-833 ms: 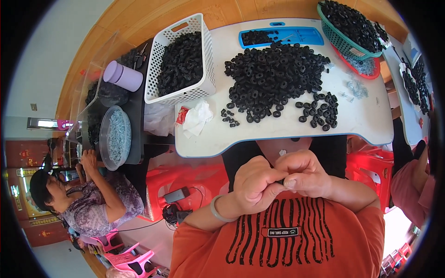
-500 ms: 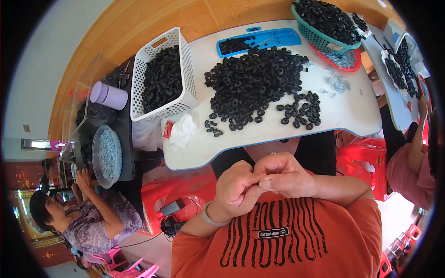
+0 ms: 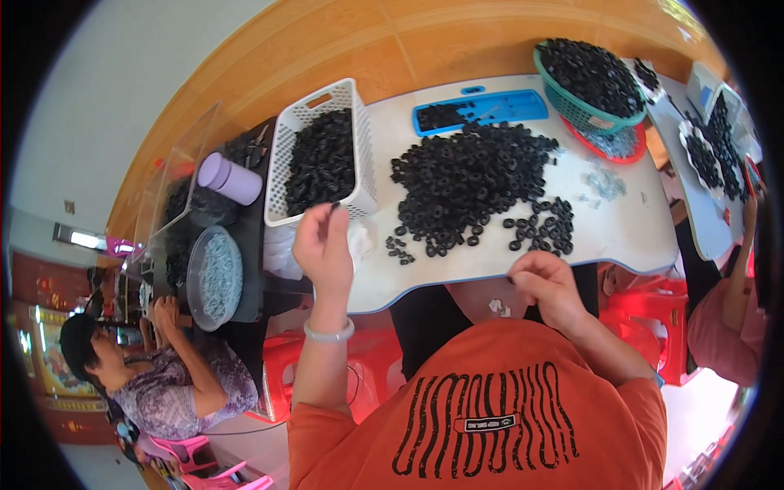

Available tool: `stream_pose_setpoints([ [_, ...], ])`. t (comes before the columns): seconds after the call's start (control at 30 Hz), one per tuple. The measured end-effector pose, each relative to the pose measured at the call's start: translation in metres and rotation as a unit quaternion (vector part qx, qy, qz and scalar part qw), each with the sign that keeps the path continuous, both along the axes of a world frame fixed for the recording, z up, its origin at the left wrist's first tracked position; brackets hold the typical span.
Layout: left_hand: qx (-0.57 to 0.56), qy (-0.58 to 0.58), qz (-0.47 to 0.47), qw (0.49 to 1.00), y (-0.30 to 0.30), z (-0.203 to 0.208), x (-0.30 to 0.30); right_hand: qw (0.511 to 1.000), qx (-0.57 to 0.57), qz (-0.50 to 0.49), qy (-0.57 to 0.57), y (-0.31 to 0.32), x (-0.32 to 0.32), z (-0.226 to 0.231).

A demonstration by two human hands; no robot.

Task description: The person assembles components by hand, picking up a black plastic part and a metal spring, inserting the spring into the part, and placing the assembled unit onto the table. This process is repeated, with the person occasionally reaching into a white basket or blue tray for more parts.

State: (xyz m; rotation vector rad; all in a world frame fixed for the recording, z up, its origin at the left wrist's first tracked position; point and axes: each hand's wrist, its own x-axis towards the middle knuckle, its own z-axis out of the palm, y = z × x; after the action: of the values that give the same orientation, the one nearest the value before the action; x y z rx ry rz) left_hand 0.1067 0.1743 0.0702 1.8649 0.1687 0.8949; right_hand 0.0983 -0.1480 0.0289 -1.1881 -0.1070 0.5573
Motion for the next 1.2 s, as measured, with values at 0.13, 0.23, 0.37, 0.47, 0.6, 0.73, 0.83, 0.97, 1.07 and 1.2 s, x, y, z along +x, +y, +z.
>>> stream_pose_setpoints([
  [0.13,0.017,-0.006,0.061,0.998,0.047,0.008,0.038,0.999,0.019,-0.039,-0.010,-0.013,0.003,-0.009],
  [0.23,0.050,0.041,0.111,0.992,0.063,0.004,0.049,0.998,-0.015,-0.046,-0.030,-0.016,0.000,-0.016],
  [0.37,0.228,0.046,0.148,0.961,0.060,-0.012,0.046,0.997,-0.049,-0.059,-0.028,-0.020,0.000,-0.022],
  [0.47,0.305,0.065,0.101,0.945,0.056,-0.018,0.043,0.997,-0.043,-0.063,-0.021,-0.025,0.003,-0.023],
  [0.6,0.351,0.254,0.063,0.899,0.074,-0.003,0.060,0.996,-0.056,-0.071,-0.013,-0.026,0.006,-0.024],
  [0.73,0.351,0.393,-0.024,0.850,0.099,0.013,0.092,0.995,-0.063,-0.082,-0.007,-0.025,0.004,-0.028],
  [0.83,0.386,0.398,-0.081,0.828,0.112,0.013,0.113,0.993,-0.068,-0.098,-0.003,-0.026,0.003,-0.033],
  [0.97,0.423,0.402,-0.095,0.807,0.125,0.003,0.140,0.991,-0.083,-0.109,0.001,-0.033,0.005,-0.038],
  [1.07,0.458,0.429,-0.089,0.774,0.135,-0.005,0.162,0.988,-0.095,-0.121,0.006,-0.039,0.009,-0.040],
  [1.2,0.471,0.424,-0.069,0.770,0.143,-0.016,0.184,0.985,-0.094,-0.146,0.020,-0.043,0.012,-0.042],
])
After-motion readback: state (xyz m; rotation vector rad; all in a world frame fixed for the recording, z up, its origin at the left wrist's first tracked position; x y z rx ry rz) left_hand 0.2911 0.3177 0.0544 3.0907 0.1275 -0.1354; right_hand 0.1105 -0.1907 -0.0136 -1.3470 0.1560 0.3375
